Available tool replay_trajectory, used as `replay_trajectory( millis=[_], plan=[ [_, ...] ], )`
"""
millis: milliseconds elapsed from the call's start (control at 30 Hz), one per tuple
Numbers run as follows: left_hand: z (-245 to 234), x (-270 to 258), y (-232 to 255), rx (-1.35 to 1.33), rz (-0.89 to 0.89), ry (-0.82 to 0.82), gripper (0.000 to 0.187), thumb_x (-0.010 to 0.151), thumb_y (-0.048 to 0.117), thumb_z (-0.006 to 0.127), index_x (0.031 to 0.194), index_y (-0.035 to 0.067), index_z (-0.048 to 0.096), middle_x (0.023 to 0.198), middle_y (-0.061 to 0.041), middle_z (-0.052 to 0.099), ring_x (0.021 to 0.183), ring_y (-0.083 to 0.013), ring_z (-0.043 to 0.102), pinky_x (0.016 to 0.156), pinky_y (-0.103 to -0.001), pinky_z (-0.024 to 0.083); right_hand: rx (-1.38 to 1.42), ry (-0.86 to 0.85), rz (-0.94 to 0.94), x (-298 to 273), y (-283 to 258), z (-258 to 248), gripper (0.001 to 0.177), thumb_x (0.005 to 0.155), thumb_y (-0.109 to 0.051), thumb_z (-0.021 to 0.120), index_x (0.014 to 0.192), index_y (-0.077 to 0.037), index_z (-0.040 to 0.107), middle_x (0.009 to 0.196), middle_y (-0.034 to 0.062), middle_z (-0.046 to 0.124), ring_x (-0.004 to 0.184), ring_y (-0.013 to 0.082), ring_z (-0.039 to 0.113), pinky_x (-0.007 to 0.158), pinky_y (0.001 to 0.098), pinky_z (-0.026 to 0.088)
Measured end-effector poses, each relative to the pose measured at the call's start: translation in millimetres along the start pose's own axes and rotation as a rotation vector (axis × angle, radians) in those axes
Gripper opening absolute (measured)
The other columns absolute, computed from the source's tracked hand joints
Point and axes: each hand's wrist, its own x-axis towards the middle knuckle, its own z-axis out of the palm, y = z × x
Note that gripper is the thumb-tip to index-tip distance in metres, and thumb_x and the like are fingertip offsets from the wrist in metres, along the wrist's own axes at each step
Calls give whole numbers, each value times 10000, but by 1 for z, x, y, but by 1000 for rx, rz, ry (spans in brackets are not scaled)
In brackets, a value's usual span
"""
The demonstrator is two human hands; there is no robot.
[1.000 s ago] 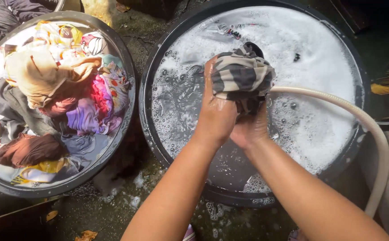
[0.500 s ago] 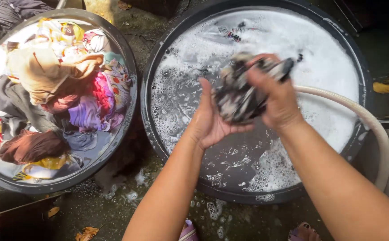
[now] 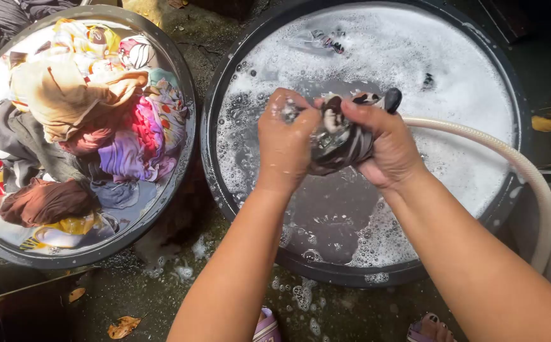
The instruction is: Manually wash and scrub clothes in a tub of soapy water.
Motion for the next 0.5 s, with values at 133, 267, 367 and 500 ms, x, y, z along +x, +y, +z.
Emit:
replay_trajectory(
  millis=[133,267,367,500],
  plan=[
    [10,-9,16,317,200,-10,150,817,128,671,918,50,592,860,-87,627,788,-178,603,725,-382,547,149,13,28,12,22,-31,217,949,-125,782,1062,27,675,983,111,683,860,200,703,835,359,615],
    [16,-15,42,730,373,-207,160,845,211,675,952,105,621,878,-84,681,789,-198,679,716,-377,566,90,104,77,16,37,-37,145,900,-128,668,978,-11,698,943,96,709,794,154,709,708,303,615],
    [21,-18,56,990,407,-435,188,828,238,681,979,132,643,850,-89,698,776,-253,696,664,-420,553,63,120,144,14,43,-34,205,936,-257,586,907,-71,669,871,74,692,738,140,699,605,293,597],
    [31,-28,61,1196,341,-868,289,898,290,622,1171,194,626,875,-94,702,699,-223,723,579,-394,577,-26,1,238,17,59,-73,208,1027,-258,602,1004,-68,682,847,75,666,669,148,630,510,296,547]
  ],
)
